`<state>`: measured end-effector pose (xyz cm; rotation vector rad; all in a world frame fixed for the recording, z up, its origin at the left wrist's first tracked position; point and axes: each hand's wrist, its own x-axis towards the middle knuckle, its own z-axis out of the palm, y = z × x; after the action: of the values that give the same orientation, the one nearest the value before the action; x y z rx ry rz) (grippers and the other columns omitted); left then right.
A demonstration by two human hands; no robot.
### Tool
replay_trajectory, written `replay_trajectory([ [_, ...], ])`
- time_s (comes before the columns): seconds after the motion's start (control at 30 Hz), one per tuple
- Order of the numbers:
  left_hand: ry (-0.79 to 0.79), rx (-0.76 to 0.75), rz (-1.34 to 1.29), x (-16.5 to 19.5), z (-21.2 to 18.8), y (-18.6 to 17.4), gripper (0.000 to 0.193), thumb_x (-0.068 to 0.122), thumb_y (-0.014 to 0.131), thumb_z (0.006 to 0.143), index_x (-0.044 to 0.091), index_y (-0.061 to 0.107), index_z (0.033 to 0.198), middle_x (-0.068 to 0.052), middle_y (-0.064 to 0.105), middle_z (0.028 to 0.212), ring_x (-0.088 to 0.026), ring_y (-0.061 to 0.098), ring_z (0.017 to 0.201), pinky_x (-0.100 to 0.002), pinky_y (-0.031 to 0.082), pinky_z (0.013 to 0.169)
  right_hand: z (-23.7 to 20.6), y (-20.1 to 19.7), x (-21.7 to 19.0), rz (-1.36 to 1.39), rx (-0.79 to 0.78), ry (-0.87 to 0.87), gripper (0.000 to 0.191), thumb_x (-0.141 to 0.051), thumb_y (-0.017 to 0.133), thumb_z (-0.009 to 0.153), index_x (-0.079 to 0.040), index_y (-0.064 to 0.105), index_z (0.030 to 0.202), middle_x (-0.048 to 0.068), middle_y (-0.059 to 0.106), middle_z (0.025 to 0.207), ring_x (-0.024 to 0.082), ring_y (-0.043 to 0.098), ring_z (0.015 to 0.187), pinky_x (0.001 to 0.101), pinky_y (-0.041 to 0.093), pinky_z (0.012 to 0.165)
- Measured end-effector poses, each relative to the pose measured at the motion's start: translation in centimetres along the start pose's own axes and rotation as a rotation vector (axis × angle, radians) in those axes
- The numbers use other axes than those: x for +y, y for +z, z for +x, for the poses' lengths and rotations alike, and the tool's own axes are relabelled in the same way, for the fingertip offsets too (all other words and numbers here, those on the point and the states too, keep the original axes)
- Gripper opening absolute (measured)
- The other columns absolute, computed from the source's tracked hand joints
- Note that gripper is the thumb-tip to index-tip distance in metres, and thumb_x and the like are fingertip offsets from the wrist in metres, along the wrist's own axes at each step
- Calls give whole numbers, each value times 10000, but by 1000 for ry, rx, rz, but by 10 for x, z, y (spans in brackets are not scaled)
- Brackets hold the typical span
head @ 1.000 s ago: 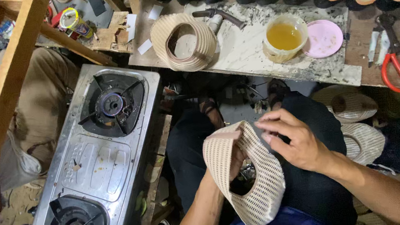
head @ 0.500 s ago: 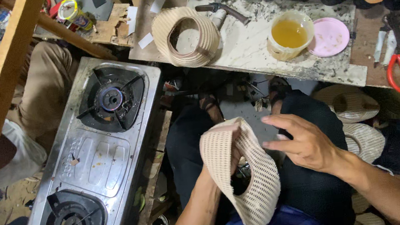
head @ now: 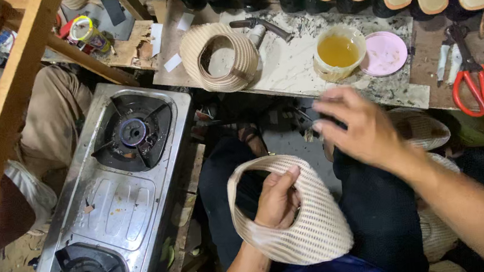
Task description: The person sits on the floor and folds the edge of a woven mesh shoe upper, dipping their fingers into a cup of glue and pressing the folded edge to secure it. They work the upper around its opening, then set it with a pile of finished uppers and pick up another piece.
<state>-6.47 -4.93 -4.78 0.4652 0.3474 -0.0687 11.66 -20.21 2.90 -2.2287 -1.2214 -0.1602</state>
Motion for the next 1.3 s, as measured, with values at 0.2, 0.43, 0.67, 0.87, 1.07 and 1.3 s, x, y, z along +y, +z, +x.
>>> replay_trajectory([
  [0.2,-21,45,-48,9,0,-19,244,207,570,1054,-12,677,1043,-90,731,903,-176,704,784,-312,583,727,51,-11,75,-435,8,12,428,-385,821,768,-50,771,1029,252,560,1468,493,474,1364,592,380,1101],
  [0.43,25,24,-14,15,-1,-22,183,147,567,1074,-4,664,1110,-60,709,933,-137,681,788,-271,554,717,3,12,15,-113,2,-46,250,-300,788,805,-90,761,938,209,567,1441,422,448,1442,581,326,1231],
  [0.67,31,30,19,13,1,-4,177,125,559,1055,-3,651,1135,-32,703,959,-100,670,819,-246,542,742,-54,36,-42,140,-40,-200,507,-69,755,739,-109,718,1244,223,452,1499,457,405,1426,529,372,1163],
  [0.87,26,-7,46,14,-1,4,188,147,564,1076,-15,654,1108,-42,696,922,-107,657,777,-245,528,698,-59,27,-32,150,-2,-221,521,23,716,704,-158,721,1193,169,456,1517,422,413,1451,524,394,1183],
  [1.07,92,46,30,11,0,0,186,141,554,1059,-9,656,1102,-33,699,935,-97,656,792,-242,528,707,-59,27,-36,83,-16,-251,498,9,750,703,-157,747,1172,169,471,1487,425,433,1416,519,427,1137],
  [1.3,203,13,91,12,6,-3,161,117,553,1107,-16,642,1124,-43,684,980,-102,645,849,-256,523,760,-60,26,-39,47,-27,-244,505,40,730,692,-111,750,1173,224,480,1454,473,460,1370,539,435,1099],
])
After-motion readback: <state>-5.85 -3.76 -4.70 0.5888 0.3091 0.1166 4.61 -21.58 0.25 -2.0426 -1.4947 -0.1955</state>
